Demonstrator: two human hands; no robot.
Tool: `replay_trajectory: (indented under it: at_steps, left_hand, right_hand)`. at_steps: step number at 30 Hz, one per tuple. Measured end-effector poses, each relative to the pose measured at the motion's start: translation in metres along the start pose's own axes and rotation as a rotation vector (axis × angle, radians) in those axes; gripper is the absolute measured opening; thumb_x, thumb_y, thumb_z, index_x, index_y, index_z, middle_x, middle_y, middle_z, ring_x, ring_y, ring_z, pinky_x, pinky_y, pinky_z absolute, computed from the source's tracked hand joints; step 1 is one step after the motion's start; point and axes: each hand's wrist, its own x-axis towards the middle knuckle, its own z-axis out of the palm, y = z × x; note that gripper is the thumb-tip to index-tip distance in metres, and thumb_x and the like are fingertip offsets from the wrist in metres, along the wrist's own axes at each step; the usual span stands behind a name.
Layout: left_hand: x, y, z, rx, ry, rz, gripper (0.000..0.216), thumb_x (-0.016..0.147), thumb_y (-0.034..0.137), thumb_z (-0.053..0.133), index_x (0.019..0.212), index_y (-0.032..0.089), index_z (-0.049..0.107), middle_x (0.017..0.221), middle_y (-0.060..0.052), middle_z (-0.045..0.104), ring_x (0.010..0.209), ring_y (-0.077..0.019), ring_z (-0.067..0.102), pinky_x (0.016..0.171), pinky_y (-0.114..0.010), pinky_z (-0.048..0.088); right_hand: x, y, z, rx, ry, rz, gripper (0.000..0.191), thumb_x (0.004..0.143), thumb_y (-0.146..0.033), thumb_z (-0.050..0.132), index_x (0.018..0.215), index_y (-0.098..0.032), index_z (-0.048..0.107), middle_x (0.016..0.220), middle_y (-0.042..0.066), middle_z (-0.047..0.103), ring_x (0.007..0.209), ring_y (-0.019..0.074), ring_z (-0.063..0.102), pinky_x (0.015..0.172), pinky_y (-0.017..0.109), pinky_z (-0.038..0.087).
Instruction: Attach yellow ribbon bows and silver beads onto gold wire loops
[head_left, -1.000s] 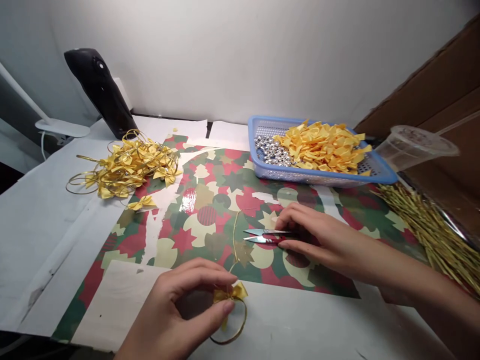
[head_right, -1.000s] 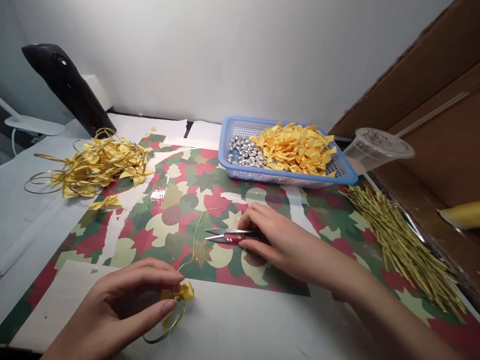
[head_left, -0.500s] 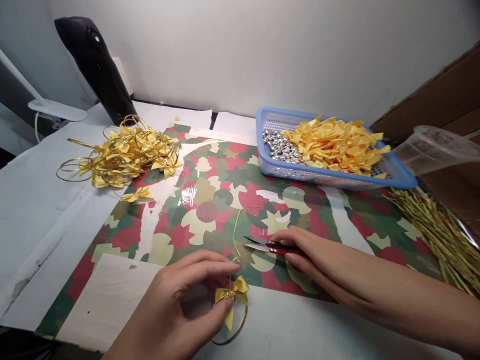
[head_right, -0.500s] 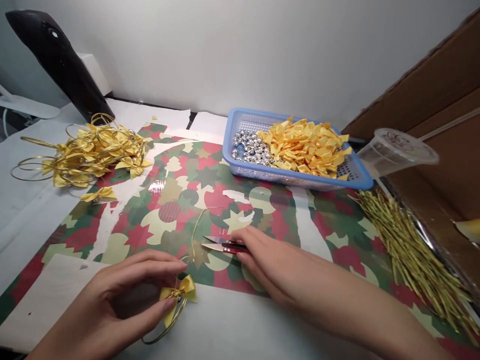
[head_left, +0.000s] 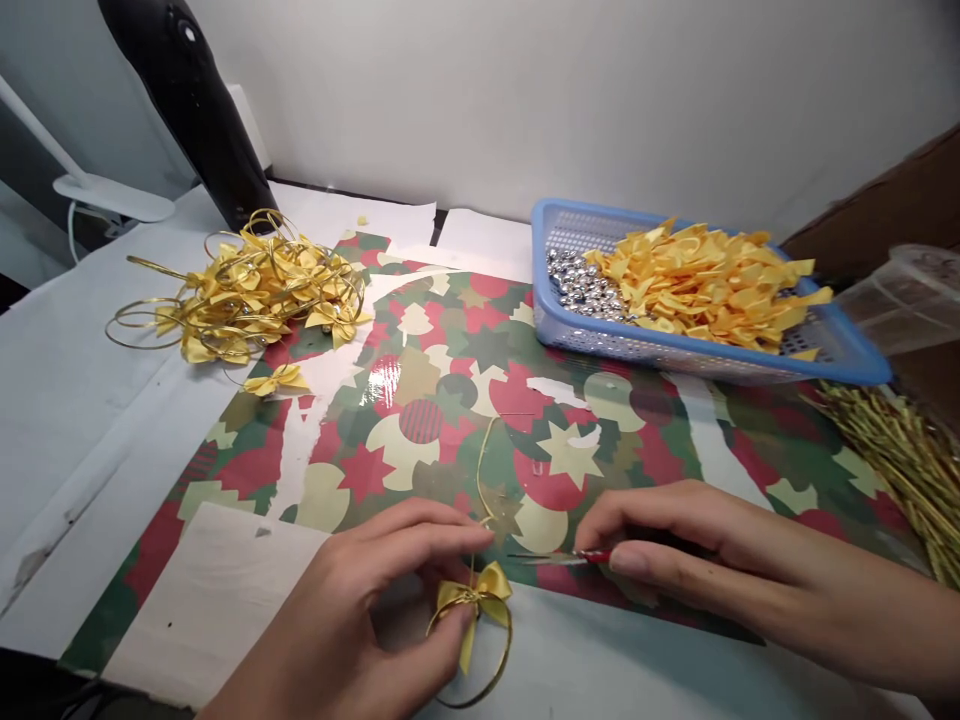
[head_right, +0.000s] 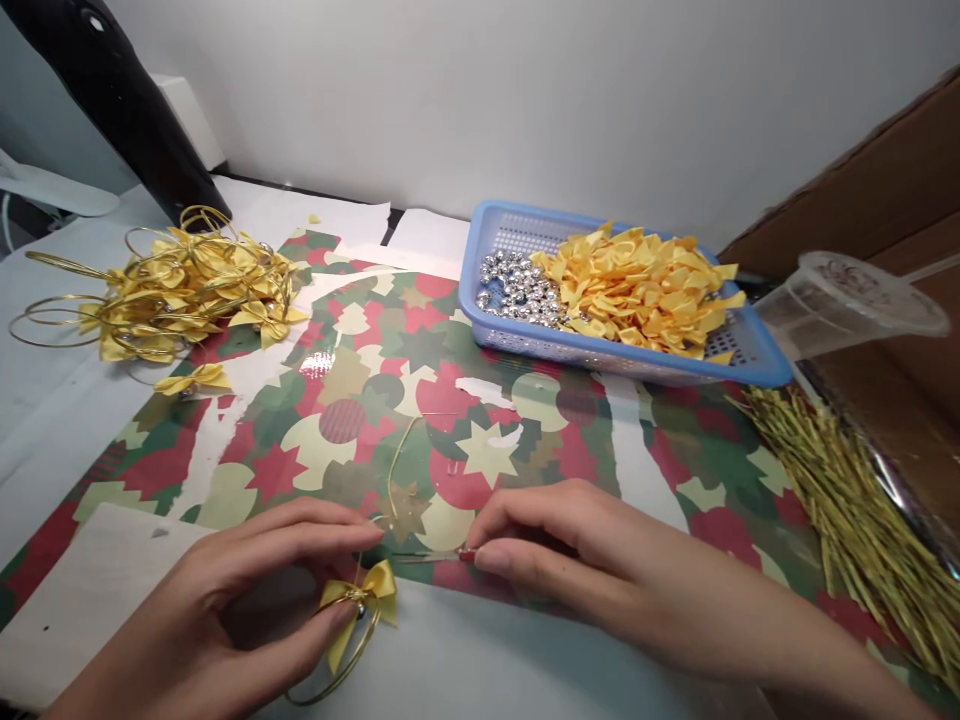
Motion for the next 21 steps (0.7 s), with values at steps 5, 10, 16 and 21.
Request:
replay_trajectory:
  at_steps: [5, 10, 16, 21]
  left_hand:
    - [0.0, 0.0, -0.001, -0.014, 0.006, 0.005, 0.045, 0.072, 0.0, 0.063, 0.105, 0.028, 0.071, 0.096, 0.0, 0.072, 0.083, -0.0146, 0.07, 0.07, -0.015, 0.056]
    - [-0.001, -0.001, 0.0, -0.03, 0.019, 0.002, 0.046, 0.071, 0.0, 0.063, 0.106, 0.028, 0.071, 0.097, 0.0, 0.073, 0.084, -0.0148, 0.07, 0.071, -0.015, 0.056]
    - [-0.001, -0.001, 0.0, -0.059, 0.007, -0.01, 0.046, 0.07, -0.001, 0.062, 0.105, 0.028, 0.071, 0.097, 0.0, 0.072, 0.085, -0.0146, 0.069, 0.072, -0.015, 0.056]
    - [-0.003, -0.002, 0.0, -0.069, -0.004, -0.027, 0.047, 0.07, -0.001, 0.061, 0.106, 0.028, 0.071, 0.099, -0.002, 0.072, 0.087, -0.0172, 0.069, 0.072, -0.018, 0.057]
  right_hand:
    - [0.006, -0.003, 0.006, 0.137, -0.104, 0.036, 0.031, 0.089, -0.051, 0.051, 0.092, -0.026, 0.069, 0.081, 0.002, 0.066, 0.074, 0.0168, 0.059, 0.068, 0.026, 0.048]
    - [0.011, -0.003, 0.014, 0.211, -0.15, 0.082, 0.04, 0.085, -0.058, 0.052, 0.098, -0.023, 0.065, 0.078, 0.002, 0.06, 0.063, 0.0125, 0.05, 0.056, 0.022, 0.043]
    - [0.012, -0.005, 0.018, 0.313, -0.208, 0.163, 0.046, 0.083, -0.062, 0.053, 0.097, -0.019, 0.061, 0.07, -0.001, 0.052, 0.051, 0.0069, 0.04, 0.044, 0.018, 0.036]
    - [0.015, -0.008, 0.019, 0.342, -0.209, 0.17, 0.046, 0.082, -0.062, 0.055, 0.091, -0.018, 0.061, 0.069, -0.002, 0.051, 0.05, 0.006, 0.04, 0.043, 0.017, 0.037]
